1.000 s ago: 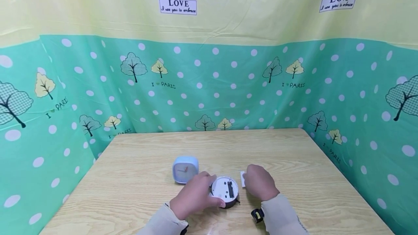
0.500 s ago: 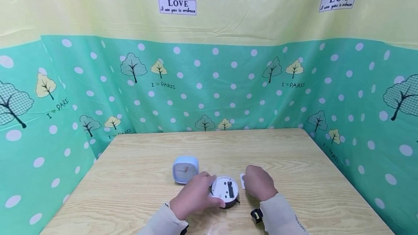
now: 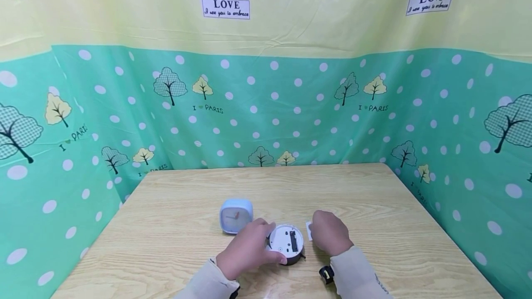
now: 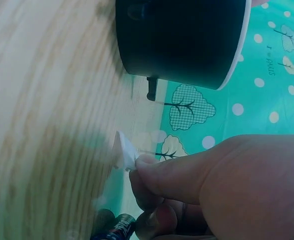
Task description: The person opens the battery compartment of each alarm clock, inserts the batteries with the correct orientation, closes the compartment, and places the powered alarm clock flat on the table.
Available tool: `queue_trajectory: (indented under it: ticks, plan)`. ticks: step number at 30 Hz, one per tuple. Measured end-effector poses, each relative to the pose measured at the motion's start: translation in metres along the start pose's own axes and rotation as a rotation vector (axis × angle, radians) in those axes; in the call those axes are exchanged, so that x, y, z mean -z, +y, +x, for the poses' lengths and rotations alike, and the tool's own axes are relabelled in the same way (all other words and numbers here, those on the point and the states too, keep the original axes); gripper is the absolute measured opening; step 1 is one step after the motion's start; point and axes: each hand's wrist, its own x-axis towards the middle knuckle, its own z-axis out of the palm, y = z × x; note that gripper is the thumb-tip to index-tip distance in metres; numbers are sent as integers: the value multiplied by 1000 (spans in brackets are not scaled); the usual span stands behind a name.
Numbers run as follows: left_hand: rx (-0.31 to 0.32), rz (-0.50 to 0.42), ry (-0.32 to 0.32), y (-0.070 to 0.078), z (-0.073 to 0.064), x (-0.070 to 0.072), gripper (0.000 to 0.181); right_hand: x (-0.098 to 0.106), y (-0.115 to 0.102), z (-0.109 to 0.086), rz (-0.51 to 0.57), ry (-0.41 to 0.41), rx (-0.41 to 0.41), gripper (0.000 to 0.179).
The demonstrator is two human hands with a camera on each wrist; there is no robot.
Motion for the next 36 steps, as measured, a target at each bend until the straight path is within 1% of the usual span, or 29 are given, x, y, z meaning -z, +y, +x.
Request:
queue_trajectory:
  ticks: [7,29,32,36]
  plan:
    - [-6,1,-1,-1,0,0,83,0,1,0,-12,12,12,38]
    - [7,-11,-10,0,-1,-1,85,0,-1,-1,-19,1,-15,42]
    - [2,-11,0,0,-1,-1,85,0,0,-1,-23,13,-5,41]
    - [-7,-9,12,0,-1,-1,83,3,2,0,-18,57,19,39]
